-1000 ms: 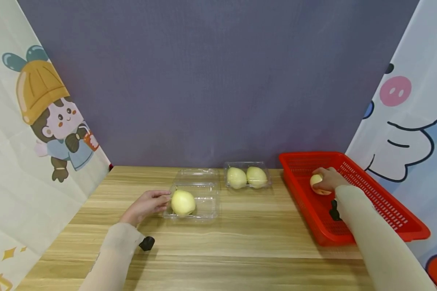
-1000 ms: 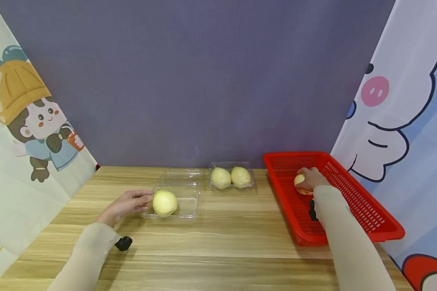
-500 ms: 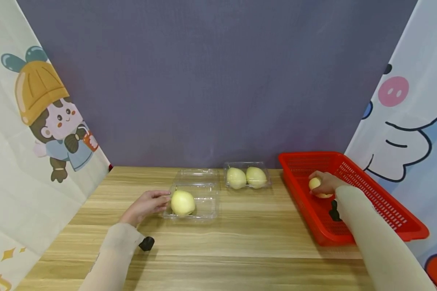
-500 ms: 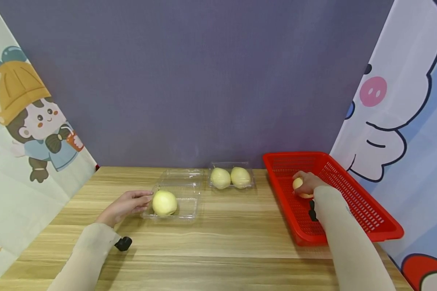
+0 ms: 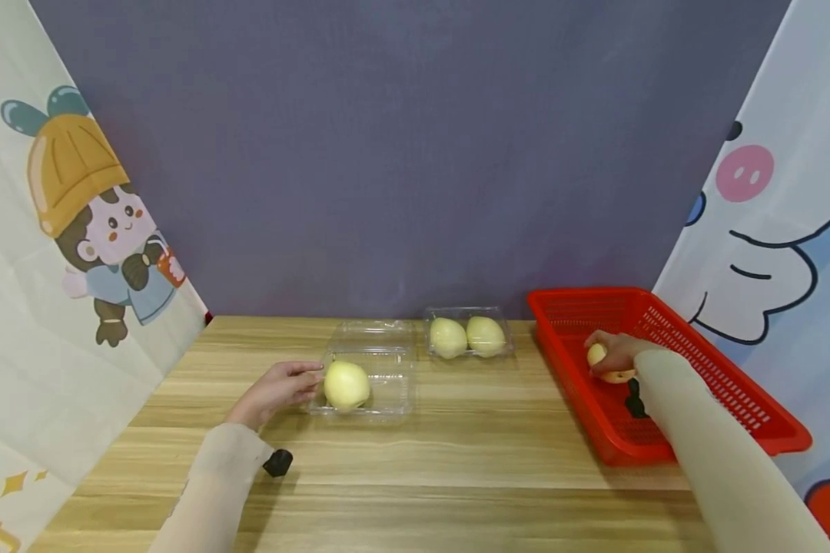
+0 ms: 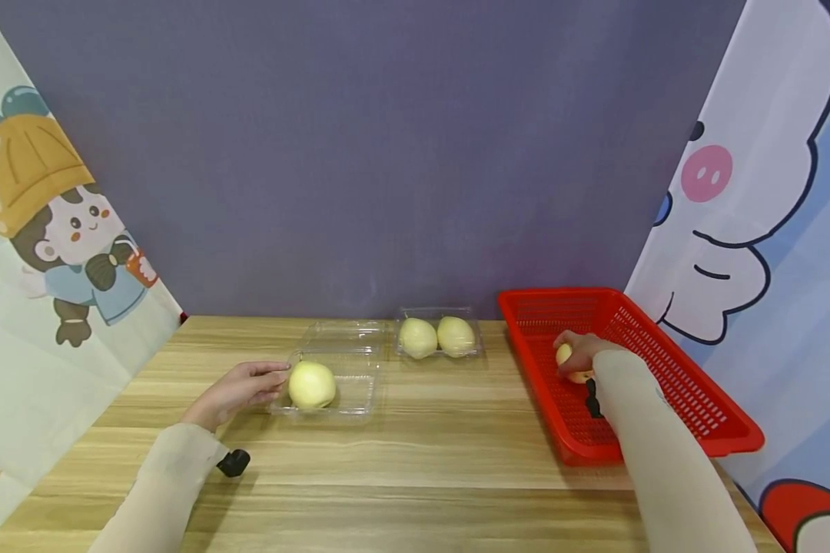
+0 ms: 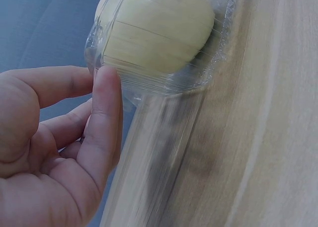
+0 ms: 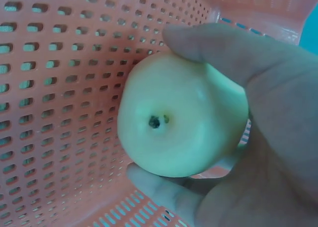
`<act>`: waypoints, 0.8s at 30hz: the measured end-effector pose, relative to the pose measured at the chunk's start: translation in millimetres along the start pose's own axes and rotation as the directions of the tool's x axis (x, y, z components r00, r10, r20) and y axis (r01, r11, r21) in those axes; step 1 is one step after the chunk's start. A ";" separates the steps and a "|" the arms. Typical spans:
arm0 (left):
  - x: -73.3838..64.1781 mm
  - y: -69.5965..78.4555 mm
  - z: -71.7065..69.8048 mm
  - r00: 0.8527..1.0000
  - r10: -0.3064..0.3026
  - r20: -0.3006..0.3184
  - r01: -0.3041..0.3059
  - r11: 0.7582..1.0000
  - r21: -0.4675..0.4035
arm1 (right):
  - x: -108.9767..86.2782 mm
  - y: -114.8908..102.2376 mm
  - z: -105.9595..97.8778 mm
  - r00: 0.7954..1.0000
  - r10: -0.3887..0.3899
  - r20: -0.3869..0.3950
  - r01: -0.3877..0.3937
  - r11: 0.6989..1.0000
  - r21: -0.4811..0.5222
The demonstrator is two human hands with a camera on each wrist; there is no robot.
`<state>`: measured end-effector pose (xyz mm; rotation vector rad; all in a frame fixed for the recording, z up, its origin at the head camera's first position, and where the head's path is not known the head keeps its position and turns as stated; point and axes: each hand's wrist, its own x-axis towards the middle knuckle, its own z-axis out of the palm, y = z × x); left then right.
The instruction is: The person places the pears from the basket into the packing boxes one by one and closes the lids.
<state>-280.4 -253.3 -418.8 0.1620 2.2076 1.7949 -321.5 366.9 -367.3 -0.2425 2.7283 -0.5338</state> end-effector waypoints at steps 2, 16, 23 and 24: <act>0.0 0.2 -0.1 1.000 0.001 -0.001 -0.001 1.000 0.002 | -0.1 -0.8 -0.9 1.000 -0.004 0.000 0.004 1.000 -0.012; 2.2 -4.2 -0.9 1.000 0.001 0.000 -0.001 1.000 -0.009 | -7.5 -3.2 -3.2 0.999 -0.026 0.036 0.022 0.994 0.103; 5.1 -4.6 -2.5 1.000 0.004 0.007 -0.004 1.000 -0.020 | -12.2 -6.1 -3.7 0.998 0.016 0.065 -0.032 0.967 0.253; 5.5 -4.6 -2.7 1.000 0.005 0.009 -0.005 1.000 -0.018 | -12.4 -5.8 -4.3 0.998 0.012 0.064 -0.029 0.965 0.261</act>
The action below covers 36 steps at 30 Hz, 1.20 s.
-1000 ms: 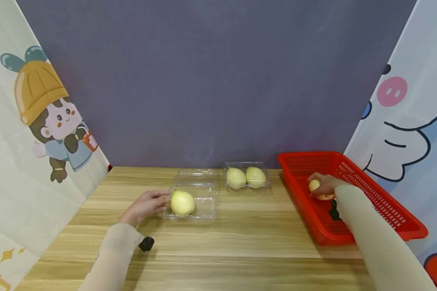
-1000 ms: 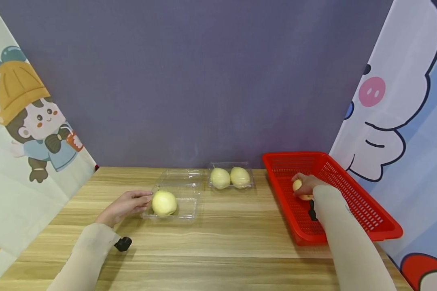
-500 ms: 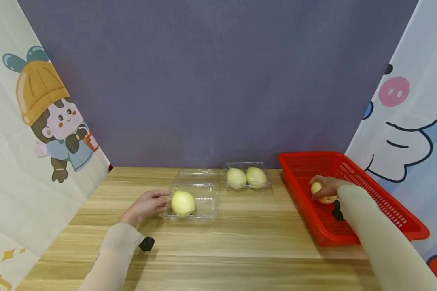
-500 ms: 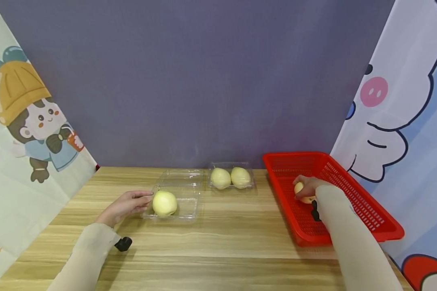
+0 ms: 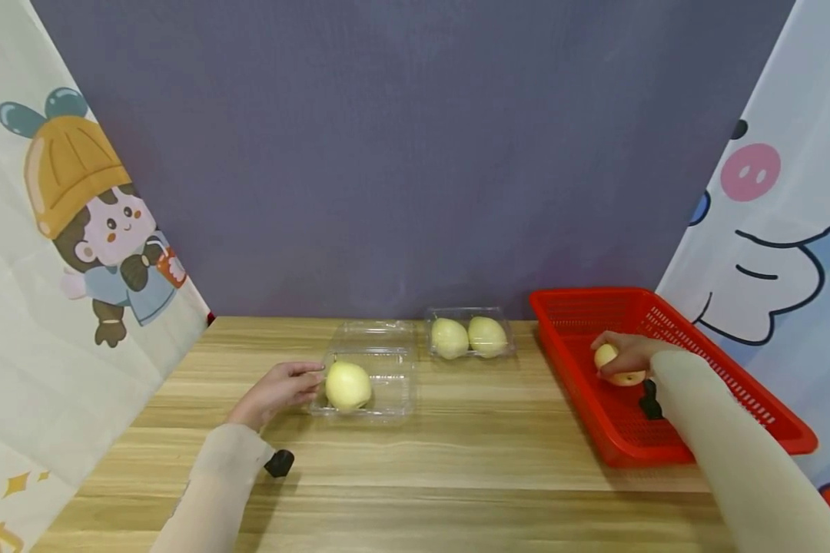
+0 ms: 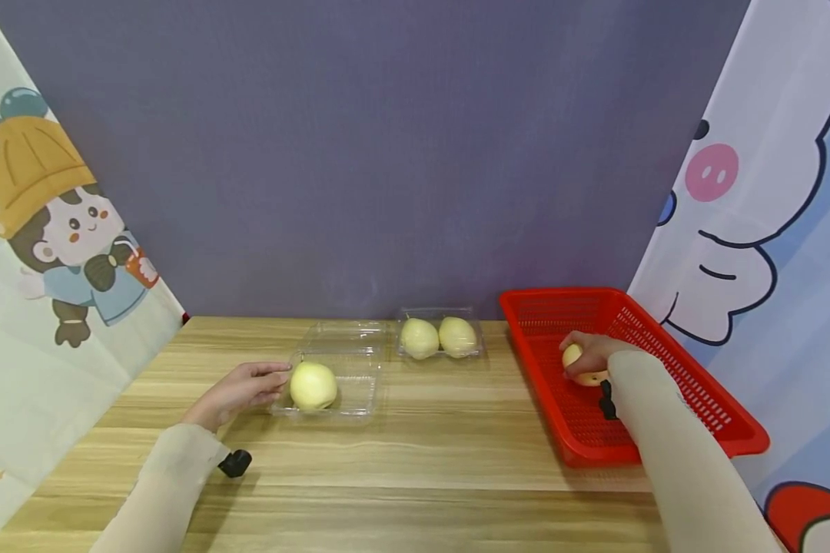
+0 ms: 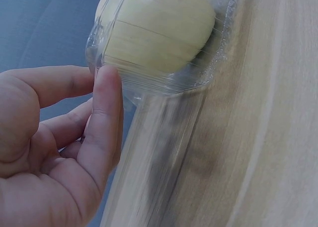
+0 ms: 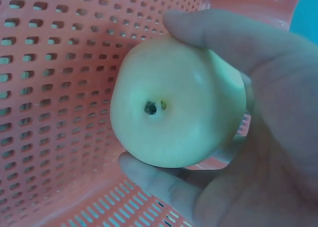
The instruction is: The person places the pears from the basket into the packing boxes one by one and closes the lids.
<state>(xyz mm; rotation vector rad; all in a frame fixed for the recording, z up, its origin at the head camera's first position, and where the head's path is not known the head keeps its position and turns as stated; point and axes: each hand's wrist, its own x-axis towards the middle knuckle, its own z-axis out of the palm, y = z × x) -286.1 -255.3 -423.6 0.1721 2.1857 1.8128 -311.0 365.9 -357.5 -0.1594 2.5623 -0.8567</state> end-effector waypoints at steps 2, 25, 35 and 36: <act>0.4 0.1 -0.1 1.000 -0.001 0.000 0.001 1.000 0.000 | -1.0 -1.4 -1.3 1.000 -0.003 -0.005 0.003 1.000 0.006; 0.6 0.7 -0.2 1.000 0.002 0.011 -0.002 1.000 0.011 | -13.4 -28.5 -19.5 0.985 -0.168 -0.048 0.157 0.971 -0.178; -0.7 1.5 -0.4 1.000 -0.003 0.019 0.002 1.000 0.016 | -18.4 -41.4 -26.3 0.953 -0.279 -0.120 0.251 0.946 -0.207; -0.5 1.2 -0.6 1.000 -0.002 0.019 0.002 1.000 0.016 | -18.4 -42.7 -26.5 0.950 -0.287 -0.126 0.256 0.943 -0.213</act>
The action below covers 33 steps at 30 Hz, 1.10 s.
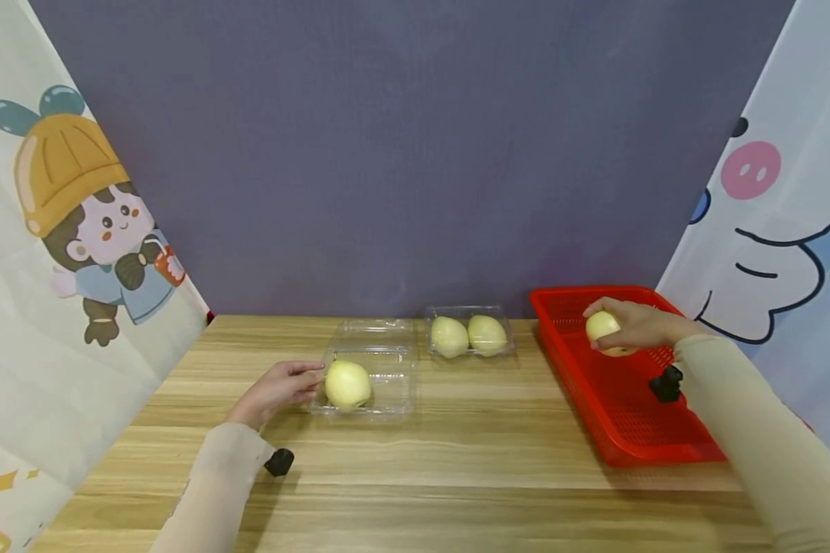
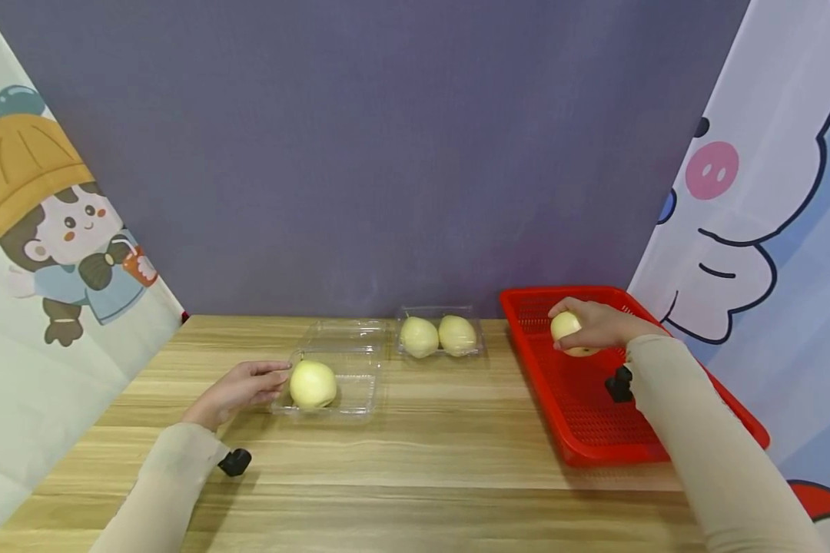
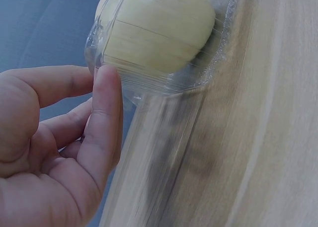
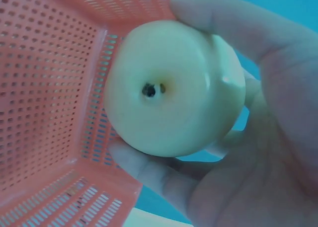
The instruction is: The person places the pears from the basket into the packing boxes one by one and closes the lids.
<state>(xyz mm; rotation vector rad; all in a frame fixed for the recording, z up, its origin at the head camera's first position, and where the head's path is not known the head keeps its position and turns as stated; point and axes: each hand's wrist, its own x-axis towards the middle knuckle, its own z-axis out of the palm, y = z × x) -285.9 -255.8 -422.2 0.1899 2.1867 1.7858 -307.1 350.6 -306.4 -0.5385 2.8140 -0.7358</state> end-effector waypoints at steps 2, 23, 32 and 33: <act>0.2 0.0 -0.1 1.000 -0.001 -0.003 0.001 1.000 -0.002 | 0.6 -2.7 -1.2 1.000 -0.022 -0.009 0.022 1.000 0.002; -0.6 1.6 1.0 1.000 -0.011 -0.006 0.011 1.000 -0.009 | -1.5 -29.7 -6.5 0.996 -0.081 -0.038 0.083 0.996 0.036; 0.7 0.6 0.4 1.000 -0.006 -0.013 0.006 1.000 -0.014 | 0.0 -44.8 -4.8 0.992 -0.115 -0.046 0.116 0.993 0.018; 0.7 0.5 0.4 1.000 -0.006 -0.013 0.005 1.000 -0.013 | 0.5 -46.5 -4.1 0.992 -0.115 -0.044 0.116 0.993 0.017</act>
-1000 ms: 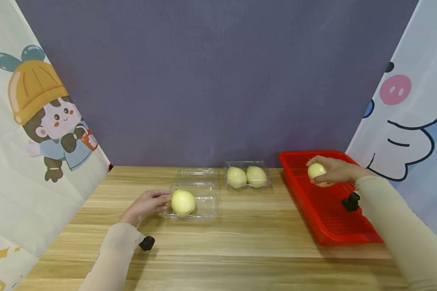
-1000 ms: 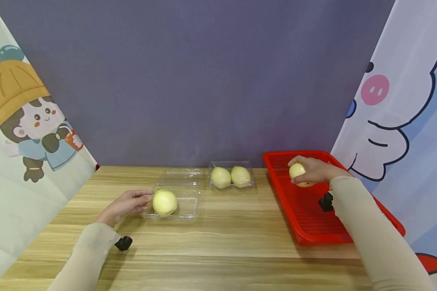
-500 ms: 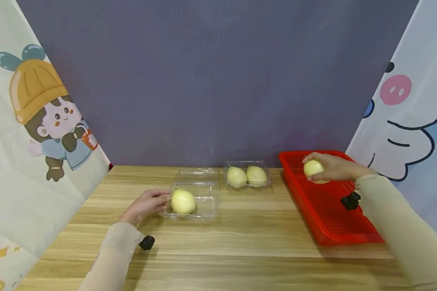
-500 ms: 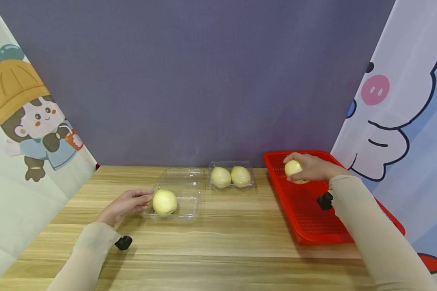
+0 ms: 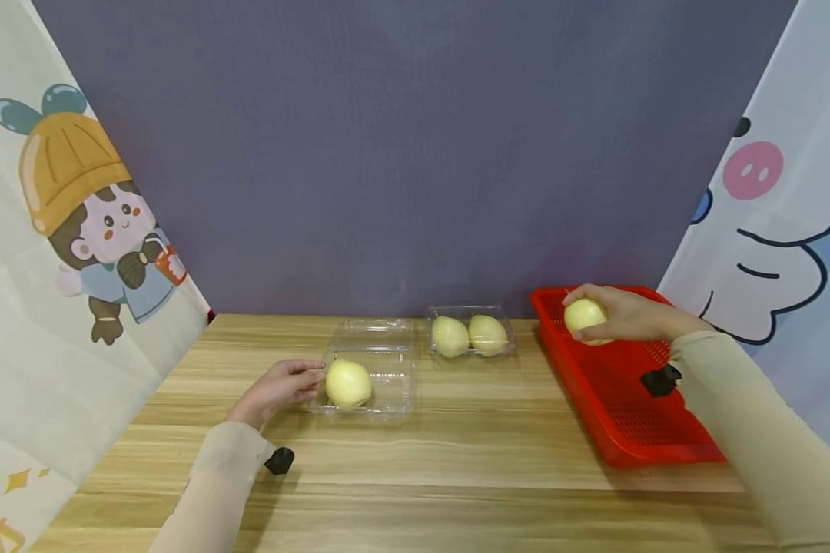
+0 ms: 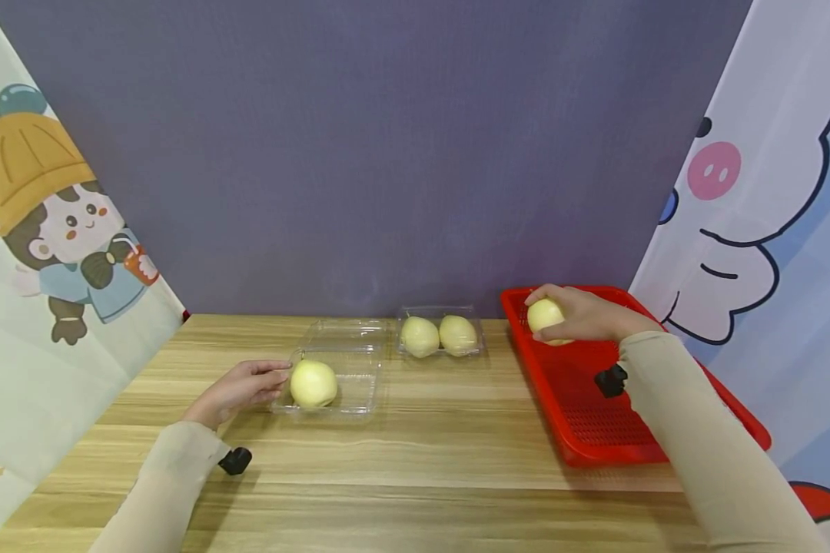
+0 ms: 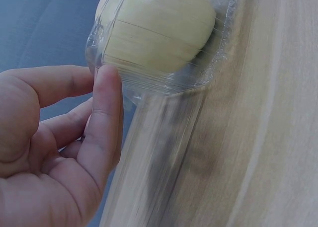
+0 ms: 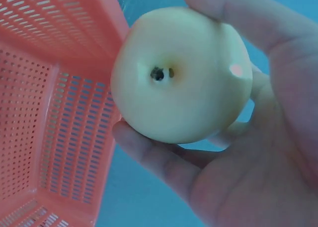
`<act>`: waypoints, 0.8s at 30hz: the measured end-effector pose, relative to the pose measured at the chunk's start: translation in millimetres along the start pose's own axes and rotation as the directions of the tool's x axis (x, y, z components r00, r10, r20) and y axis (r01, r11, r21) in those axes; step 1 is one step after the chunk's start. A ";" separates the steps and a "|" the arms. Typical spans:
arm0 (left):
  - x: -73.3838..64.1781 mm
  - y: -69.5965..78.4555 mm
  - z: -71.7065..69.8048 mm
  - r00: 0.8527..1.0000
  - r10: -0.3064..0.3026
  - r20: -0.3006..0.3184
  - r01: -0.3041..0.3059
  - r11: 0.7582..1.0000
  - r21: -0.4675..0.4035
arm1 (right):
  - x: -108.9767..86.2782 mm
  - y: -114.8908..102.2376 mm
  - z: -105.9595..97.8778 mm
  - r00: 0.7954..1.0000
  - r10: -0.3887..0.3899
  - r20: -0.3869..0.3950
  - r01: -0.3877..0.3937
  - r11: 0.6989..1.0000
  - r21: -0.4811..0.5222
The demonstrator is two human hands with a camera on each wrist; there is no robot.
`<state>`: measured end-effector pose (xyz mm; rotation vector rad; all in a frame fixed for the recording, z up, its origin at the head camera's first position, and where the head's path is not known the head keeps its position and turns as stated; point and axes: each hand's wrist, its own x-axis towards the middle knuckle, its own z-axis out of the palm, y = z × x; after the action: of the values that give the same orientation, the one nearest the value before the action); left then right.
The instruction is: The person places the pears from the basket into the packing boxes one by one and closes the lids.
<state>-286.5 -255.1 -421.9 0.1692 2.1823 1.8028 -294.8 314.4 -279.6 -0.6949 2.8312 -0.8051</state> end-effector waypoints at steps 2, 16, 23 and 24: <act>-1.1 -0.6 -1.4 1.000 -0.001 0.001 0.001 1.000 0.001 | 0.6 -5.4 2.9 1.000 0.006 0.005 -0.006 1.000 0.008; -7.9 -5.9 -12.1 1.000 -0.002 0.027 0.002 1.000 -0.005 | 9.5 -57.8 29.9 0.998 -0.057 0.011 0.057 0.996 -0.063; -12.0 -6.6 -17.2 0.999 0.006 0.042 -0.006 1.000 -0.009 | 17.1 -76.2 47.8 0.992 -0.123 0.011 0.124 0.990 -0.063; -12.9 -6.5 -17.7 0.999 0.006 0.045 -0.006 1.000 -0.011 | 17.8 -78.9 50.0 0.991 -0.132 0.010 0.133 0.989 -0.066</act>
<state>-279.0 -276.7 -423.3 0.2121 2.1435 1.7960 -267.7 223.3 -280.6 -0.9014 2.8422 -0.7290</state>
